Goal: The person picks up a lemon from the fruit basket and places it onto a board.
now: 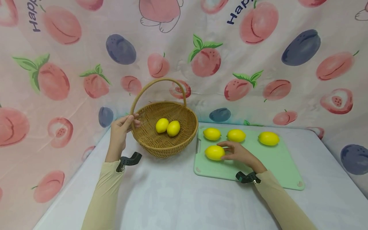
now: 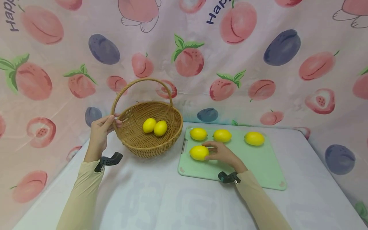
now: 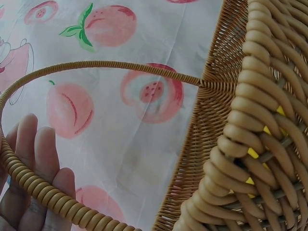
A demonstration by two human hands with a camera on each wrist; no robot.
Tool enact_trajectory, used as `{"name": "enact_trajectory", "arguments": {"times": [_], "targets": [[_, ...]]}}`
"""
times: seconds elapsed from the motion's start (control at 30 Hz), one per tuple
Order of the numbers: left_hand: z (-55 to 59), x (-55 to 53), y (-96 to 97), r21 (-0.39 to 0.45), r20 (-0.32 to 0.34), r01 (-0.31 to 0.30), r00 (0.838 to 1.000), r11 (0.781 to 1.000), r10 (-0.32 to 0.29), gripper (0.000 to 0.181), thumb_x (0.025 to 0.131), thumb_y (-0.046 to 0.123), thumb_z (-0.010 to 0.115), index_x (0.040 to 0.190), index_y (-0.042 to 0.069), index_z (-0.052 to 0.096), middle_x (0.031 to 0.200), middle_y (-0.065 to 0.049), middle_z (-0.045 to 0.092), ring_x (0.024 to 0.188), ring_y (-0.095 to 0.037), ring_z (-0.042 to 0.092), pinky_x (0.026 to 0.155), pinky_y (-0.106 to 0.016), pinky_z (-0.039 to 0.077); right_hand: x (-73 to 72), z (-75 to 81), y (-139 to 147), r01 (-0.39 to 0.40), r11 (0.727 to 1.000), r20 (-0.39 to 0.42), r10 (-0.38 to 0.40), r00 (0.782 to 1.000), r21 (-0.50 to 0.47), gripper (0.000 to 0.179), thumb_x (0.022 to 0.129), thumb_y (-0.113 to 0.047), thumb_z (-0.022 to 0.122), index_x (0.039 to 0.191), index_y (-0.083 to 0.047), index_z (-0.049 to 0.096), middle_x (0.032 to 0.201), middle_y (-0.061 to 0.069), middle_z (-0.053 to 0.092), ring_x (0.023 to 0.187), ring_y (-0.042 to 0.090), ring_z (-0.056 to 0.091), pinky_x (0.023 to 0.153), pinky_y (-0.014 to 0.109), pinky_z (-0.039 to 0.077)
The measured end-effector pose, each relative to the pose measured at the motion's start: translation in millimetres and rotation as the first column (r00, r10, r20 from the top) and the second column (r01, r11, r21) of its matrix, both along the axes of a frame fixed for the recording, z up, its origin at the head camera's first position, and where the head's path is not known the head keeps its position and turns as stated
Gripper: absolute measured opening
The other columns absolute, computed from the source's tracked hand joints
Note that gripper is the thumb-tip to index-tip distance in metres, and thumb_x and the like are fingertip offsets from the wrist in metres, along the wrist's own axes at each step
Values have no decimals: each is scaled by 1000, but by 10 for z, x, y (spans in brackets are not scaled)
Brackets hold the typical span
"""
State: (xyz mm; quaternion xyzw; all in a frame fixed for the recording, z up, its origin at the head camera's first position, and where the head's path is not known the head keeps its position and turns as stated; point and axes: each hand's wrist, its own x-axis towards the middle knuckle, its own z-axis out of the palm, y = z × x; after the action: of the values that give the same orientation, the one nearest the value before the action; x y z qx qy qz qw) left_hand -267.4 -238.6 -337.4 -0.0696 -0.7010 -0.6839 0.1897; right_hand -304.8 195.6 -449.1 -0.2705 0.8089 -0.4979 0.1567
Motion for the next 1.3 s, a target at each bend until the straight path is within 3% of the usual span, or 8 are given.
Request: {"name": "enact_trajectory", "arguments": {"times": [0.27, 0.63, 1.03, 1.3], "targets": [[-88, -100, -50, -9, 13, -15, 1000, 1000, 15, 17, 95, 25, 56, 87, 22, 70, 68, 12, 69, 67, -3, 67, 71, -16, 54, 7, -2, -4, -19, 1000, 1, 19, 1000, 4, 63, 83, -18, 72, 136, -1, 43, 142, 24, 40, 129, 45, 41, 101, 47, 45], [-95, -90, -41, 5, 8, 1, 1000, 1000, -1, 17, 94, 26, 56, 87, 20, 70, 69, 11, 70, 67, -4, 67, 71, -17, 55, -22, -20, 21, -47, 998, -19, 47, 999, 37, 61, 84, -20, 71, 136, -2, 44, 141, 22, 43, 128, 43, 44, 100, 43, 46], [-108, -106, -56, 13, -3, 7, 1000, 1000, -7, 18, 94, 25, 56, 87, 17, 71, 68, 10, 70, 67, -4, 68, 70, -18, 55, -56, 10, 14, -101, 994, -11, 101, 995, 31, 65, 85, -16, 69, 140, 1, 38, 145, 23, 38, 132, 43, 39, 104, 48, 40], [-88, -98, -55, 29, 4, 12, 1000, 999, -12, 19, 95, 21, 55, 85, 20, 71, 68, 10, 70, 65, -3, 67, 69, -17, 55, -97, -3, 12, -109, 994, -9, 109, 994, 30, 65, 83, -18, 71, 138, -1, 40, 143, 21, 41, 131, 42, 40, 105, 48, 39]]}}
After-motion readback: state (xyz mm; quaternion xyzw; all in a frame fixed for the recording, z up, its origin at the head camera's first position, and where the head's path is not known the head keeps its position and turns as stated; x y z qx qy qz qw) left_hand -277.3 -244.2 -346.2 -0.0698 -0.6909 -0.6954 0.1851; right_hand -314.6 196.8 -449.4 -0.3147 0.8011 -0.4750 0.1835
